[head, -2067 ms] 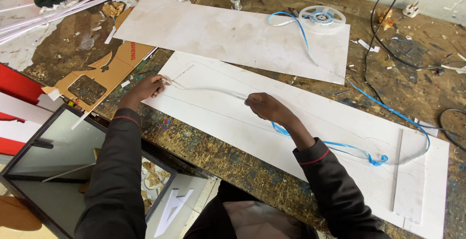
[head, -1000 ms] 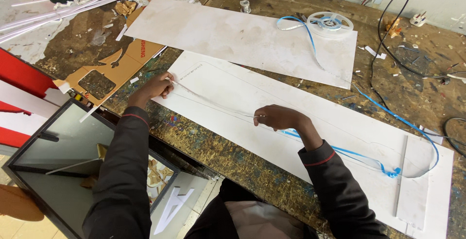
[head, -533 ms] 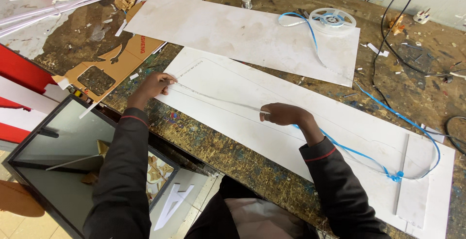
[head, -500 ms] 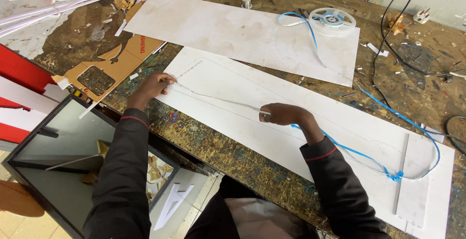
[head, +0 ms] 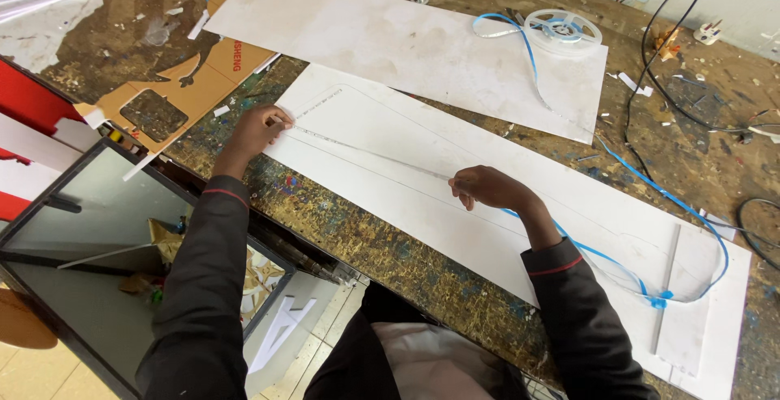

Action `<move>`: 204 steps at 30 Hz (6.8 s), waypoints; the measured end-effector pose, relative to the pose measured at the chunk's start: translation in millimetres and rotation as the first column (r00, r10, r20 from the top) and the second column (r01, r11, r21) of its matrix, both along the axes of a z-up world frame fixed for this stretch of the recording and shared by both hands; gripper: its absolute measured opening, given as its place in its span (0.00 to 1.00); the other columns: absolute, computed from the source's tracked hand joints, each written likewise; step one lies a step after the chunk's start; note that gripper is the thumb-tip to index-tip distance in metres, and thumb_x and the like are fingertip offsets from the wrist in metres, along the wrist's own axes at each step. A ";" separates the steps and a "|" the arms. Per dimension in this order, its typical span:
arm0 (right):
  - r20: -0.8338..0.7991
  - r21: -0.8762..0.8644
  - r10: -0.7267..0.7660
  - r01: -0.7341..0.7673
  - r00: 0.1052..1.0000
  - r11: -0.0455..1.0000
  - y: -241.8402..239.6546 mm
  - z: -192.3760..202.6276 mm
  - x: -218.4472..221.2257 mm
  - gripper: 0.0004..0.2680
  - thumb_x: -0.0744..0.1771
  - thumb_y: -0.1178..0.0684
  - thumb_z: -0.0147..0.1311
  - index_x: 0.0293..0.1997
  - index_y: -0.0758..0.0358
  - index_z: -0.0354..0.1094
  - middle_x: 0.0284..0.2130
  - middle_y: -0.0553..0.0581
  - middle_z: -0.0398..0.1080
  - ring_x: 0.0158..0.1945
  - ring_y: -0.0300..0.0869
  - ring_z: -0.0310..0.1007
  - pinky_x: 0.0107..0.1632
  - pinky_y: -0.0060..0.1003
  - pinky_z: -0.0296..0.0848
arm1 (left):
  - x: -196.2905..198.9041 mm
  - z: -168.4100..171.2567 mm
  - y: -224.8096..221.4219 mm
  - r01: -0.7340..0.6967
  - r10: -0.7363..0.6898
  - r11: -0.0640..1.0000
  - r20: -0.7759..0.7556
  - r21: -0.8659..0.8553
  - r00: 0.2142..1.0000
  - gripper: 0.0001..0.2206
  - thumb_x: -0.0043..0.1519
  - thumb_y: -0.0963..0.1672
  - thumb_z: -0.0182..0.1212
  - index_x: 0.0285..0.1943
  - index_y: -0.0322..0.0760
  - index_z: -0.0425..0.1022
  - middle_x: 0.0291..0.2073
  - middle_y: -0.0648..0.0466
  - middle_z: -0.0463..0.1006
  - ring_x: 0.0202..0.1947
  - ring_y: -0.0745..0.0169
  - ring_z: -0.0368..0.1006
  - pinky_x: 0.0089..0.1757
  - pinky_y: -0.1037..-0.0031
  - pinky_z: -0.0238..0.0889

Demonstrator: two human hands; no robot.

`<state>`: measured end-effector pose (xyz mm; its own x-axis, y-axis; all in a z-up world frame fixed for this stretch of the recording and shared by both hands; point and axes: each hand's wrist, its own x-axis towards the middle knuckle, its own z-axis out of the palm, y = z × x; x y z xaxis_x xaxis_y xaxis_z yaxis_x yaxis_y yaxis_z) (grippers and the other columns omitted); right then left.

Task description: The person measures an LED strip against a white board, aligning the strip along a marked outline and holding it in place by hand to verify the length.

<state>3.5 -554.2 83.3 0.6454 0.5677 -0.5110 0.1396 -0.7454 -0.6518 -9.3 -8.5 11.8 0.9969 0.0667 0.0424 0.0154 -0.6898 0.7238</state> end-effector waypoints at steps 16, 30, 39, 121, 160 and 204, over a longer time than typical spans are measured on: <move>0.126 -0.124 -0.228 0.243 0.966 0.962 -44.7 -17.2 -38.1 0.20 0.76 0.37 0.46 0.51 0.58 0.87 0.31 0.63 0.84 0.43 0.54 0.84 0.57 0.51 0.78 | 9.4 12.5 -3.6 0.018 -0.014 0.997 -0.061 0.078 0.998 0.08 0.78 0.40 0.64 0.59 0.28 0.86 0.43 0.38 0.83 0.34 0.52 0.84 0.38 0.62 0.79; 0.061 0.064 -0.315 0.311 0.947 0.948 -74.5 -47.7 -43.1 0.11 0.75 0.47 0.55 0.51 0.63 0.81 0.27 0.56 0.77 0.33 0.46 0.80 0.45 0.45 0.76 | 22.3 23.6 -10.7 0.069 -0.018 0.958 -0.184 0.278 0.983 0.07 0.76 0.39 0.65 0.55 0.25 0.87 0.49 0.35 0.85 0.35 0.48 0.87 0.40 0.59 0.80; 0.040 0.075 -0.307 0.304 0.951 0.950 -76.2 -43.9 -54.8 0.10 0.74 0.48 0.56 0.49 0.62 0.81 0.26 0.55 0.76 0.31 0.44 0.80 0.42 0.44 0.74 | 32.5 25.4 -6.3 0.054 -0.009 0.980 -0.225 0.193 0.974 0.07 0.73 0.36 0.66 0.57 0.25 0.86 0.44 0.31 0.87 0.37 0.48 0.87 0.37 0.64 0.81; -0.108 0.120 -0.470 0.481 0.876 0.868 -258.5 -69.0 -76.7 0.14 0.74 0.47 0.61 0.32 0.63 0.69 0.20 0.57 0.60 0.25 0.42 0.57 0.35 0.37 0.56 | 46.1 1.1 25.2 -0.037 0.101 0.960 -0.220 0.279 0.970 0.07 0.64 0.48 0.81 0.46 0.47 0.94 0.42 0.54 0.91 0.45 0.54 0.84 0.40 0.59 0.69; 0.021 0.037 -0.740 0.739 0.672 0.672 -326.6 -41.0 -131.2 0.12 0.71 0.46 0.69 0.37 0.67 0.81 0.17 0.58 0.66 0.21 0.40 0.58 0.30 0.36 0.54 | 51.9 -26.6 51.6 -0.003 0.105 0.896 -0.206 0.443 0.973 0.15 0.69 0.53 0.81 0.55 0.44 0.95 0.44 0.44 0.91 0.47 0.44 0.83 0.39 0.52 0.68; -0.069 0.236 -0.825 0.812 0.561 0.533 -352.0 -75.5 -135.0 0.10 0.72 0.52 0.70 0.38 0.67 0.75 0.26 0.64 0.75 0.28 0.44 0.71 0.35 0.38 0.67 | -31.9 -66.5 -33.7 -0.108 0.008 0.670 0.139 0.734 0.990 0.23 0.78 0.39 0.56 0.85 0.28 0.67 0.82 0.42 0.66 0.79 0.38 0.58 0.70 0.37 0.63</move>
<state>-131.5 -906.2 7.9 0.9044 -0.1332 -0.4054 -0.4239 -0.3897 -0.8176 -41.3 -42.2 -54.7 0.9762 0.0208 0.2160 0.0264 -0.9994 -0.0232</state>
